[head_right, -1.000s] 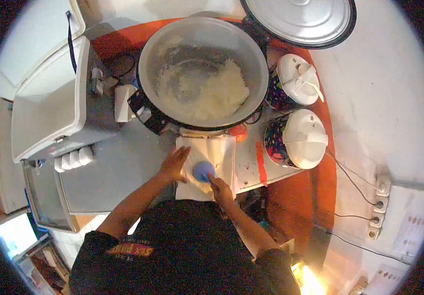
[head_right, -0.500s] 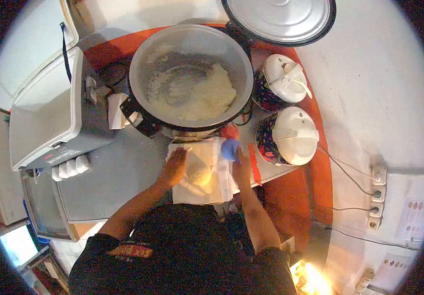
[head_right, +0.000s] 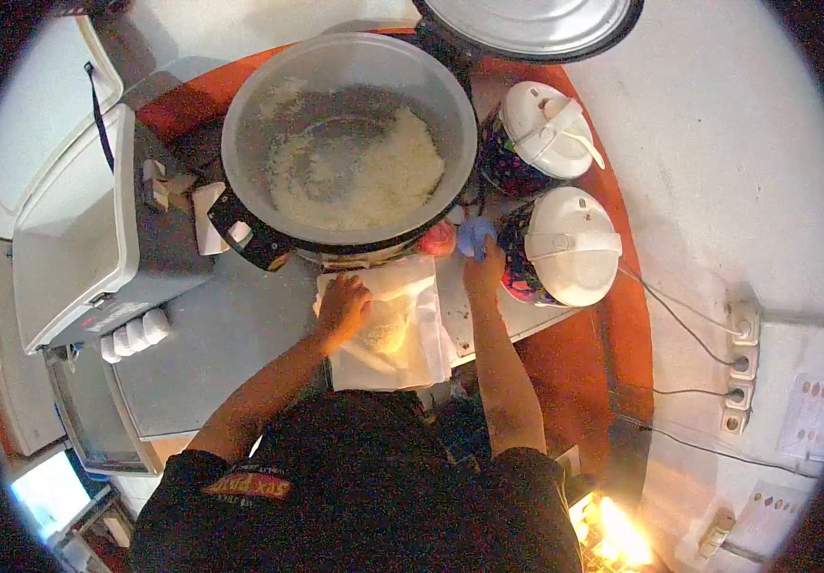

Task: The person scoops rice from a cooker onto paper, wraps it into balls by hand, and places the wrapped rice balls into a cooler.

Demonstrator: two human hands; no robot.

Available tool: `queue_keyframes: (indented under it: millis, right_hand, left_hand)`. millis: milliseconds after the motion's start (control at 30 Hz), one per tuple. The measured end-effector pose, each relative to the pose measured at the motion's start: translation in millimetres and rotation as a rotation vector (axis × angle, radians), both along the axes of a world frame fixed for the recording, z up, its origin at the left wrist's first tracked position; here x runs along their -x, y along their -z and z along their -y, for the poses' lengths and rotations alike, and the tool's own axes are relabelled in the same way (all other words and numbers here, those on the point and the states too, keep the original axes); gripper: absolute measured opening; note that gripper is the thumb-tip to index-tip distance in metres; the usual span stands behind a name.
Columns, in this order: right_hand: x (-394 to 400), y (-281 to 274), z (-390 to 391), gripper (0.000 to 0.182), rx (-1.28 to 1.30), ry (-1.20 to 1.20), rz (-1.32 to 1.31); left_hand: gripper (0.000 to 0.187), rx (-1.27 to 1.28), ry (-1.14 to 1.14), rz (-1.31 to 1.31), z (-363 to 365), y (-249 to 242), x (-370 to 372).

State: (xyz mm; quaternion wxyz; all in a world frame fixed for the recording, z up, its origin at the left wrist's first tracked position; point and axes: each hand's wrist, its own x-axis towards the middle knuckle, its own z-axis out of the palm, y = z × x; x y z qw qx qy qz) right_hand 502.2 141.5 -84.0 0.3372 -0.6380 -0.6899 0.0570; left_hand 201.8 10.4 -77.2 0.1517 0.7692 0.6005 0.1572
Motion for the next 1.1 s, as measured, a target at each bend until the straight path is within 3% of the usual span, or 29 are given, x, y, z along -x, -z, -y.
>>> queue_keyframes:
  millis: [33,67,133,200,267,300,467,600,667,733,800,1000,1067,1100]
  right_hand:
    - [9.0,-8.0,0.7,0.053,0.002,0.082,0.024]
    - [18.1,-15.5,5.1,0.049,0.005,0.163,0.048]
    - [45.1,-51.3,27.3,0.041,0.03,0.077,0.052]
    - [84.3,-59.5,73.1,0.033,0.038,-0.092,0.002]
    - [101.9,-51.1,118.0,0.041,0.118,-0.472,0.186]
    - [92.9,-45.3,129.3,0.041,0.116,-0.456,0.189]
    - [14.4,21.8,120.2,0.04,0.265,0.205,-0.106]
    - [-12.5,65.0,113.5,0.053,0.074,0.317,0.113]
    - [-2.7,58.6,114.5,0.067,0.255,0.432,0.253]
    - [-1.9,53.7,119.0,0.069,0.335,0.372,0.281]
    - [-4.1,59.3,122.9,0.066,0.296,0.261,0.363]
    - [-75.6,61.5,134.1,0.054,0.229,0.283,0.498]
    - [-100.3,52.8,135.4,0.038,0.017,0.611,0.494]
    - [-101.3,45.4,135.7,0.038,0.015,0.611,0.495]
  left_hand:
    - [0.008,-0.116,-0.011,0.074,2.6,-19.4,-0.4]
    - [0.008,-0.113,-0.003,0.077,5.1,-28.0,-1.2]
    - [0.011,-0.356,0.176,0.046,13.8,-32.3,1.3]
    - [0.012,-0.254,0.288,0.04,35.2,-6.3,1.3]
    - [0.014,-0.156,0.405,0.035,58.0,3.8,-0.3]
    - [0.013,-0.154,0.406,0.043,66.7,1.9,-0.6]
    - [0.013,-0.2,0.343,0.027,81.2,6.2,0.4]
    - [0.015,-0.265,0.328,-0.068,73.0,8.9,-0.6]
    - [0.015,-0.175,0.288,-0.141,72.1,12.0,-2.5]
    - [0.015,-0.179,0.308,-0.104,69.7,7.4,-3.4]
    - [0.015,-0.167,0.328,-0.076,73.8,4.3,-6.9]
    - [0.012,-0.131,0.285,-0.142,67.8,-0.5,-6.8]
    - [0.009,-0.121,0.281,-0.134,66.7,-4.8,-8.4]
    - [0.009,-0.124,0.28,-0.133,66.2,-6.2,-9.2]
